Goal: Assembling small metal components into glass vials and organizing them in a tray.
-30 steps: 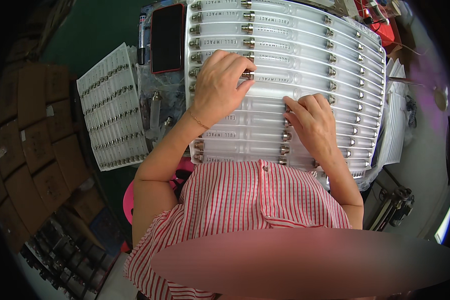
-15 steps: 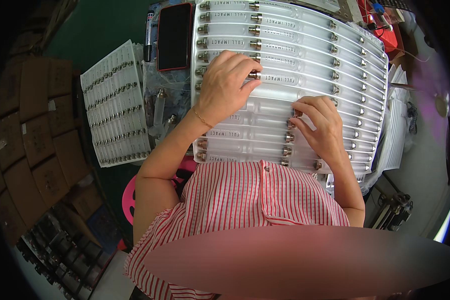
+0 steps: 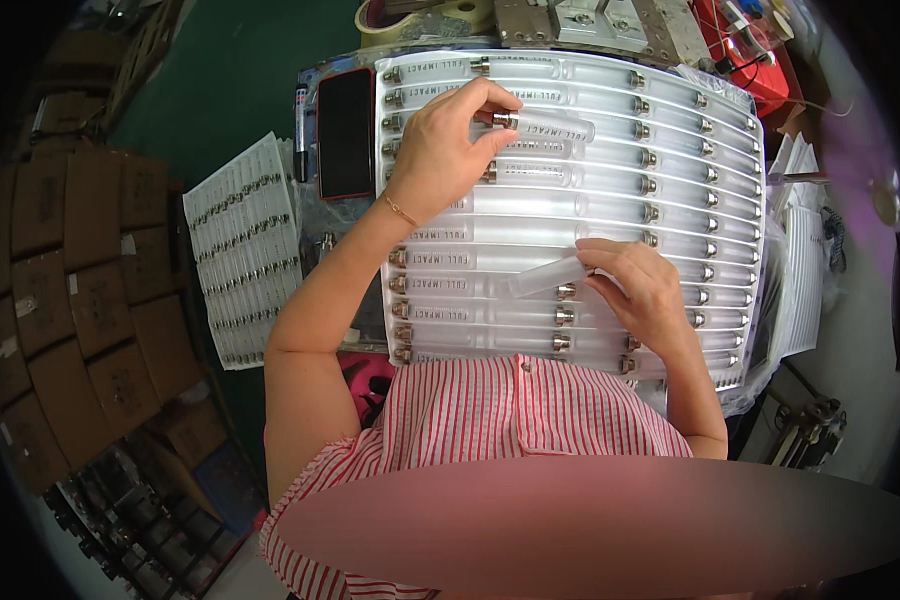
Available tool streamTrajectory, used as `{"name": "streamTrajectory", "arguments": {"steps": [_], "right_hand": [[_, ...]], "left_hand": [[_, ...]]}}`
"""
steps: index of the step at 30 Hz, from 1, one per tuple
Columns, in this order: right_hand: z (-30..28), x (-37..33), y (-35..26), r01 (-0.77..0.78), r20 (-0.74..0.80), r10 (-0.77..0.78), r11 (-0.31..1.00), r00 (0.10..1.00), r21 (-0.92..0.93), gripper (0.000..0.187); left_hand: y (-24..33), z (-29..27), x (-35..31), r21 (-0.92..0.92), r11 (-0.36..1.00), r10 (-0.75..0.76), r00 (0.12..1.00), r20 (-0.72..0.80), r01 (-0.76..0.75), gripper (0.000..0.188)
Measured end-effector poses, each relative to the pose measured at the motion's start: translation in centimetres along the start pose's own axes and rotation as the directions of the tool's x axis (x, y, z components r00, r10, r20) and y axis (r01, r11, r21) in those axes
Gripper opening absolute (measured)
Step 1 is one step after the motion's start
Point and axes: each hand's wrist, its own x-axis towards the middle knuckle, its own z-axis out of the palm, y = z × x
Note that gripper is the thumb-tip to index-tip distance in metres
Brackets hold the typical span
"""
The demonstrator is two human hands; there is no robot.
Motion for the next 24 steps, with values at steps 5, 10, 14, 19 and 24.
{"name": "streamTrajectory", "arguments": {"steps": [5,10,14,19,24], "right_hand": [[0.0,-0.1,0.4,-0.001,-0.024,0.001,0.999,1.000,0.035,0.028],[-0.3,0.1,0.5,0.008,-0.019,-0.007,0.999,1.000,0.044,0.028],[-0.2,0.1,0.6,0.014,-0.037,-0.012,0.998,0.999,0.069,0.029],[-0.1,0.2,0.5,0.016,-0.039,-0.014,0.998,0.999,0.068,0.030],[-0.1,0.3,0.6,0.016,-0.034,-0.014,0.998,0.999,0.062,0.029]], "left_hand": [[-0.4,0.1,1.2,0.017,0.997,-0.075,0.996,0.044,0.074,0.024],[-0.7,-0.1,1.7,-0.010,0.992,-0.126,0.989,0.073,0.127,0.024],[-0.7,-0.2,1.7,-0.011,0.991,-0.131,0.988,0.085,0.133,0.025],[-0.8,-0.4,1.7,0.001,0.993,-0.117,0.990,0.084,0.117,0.025],[-0.5,-0.4,1.8,0.017,0.993,-0.114,0.990,0.077,0.113,0.024]]}}
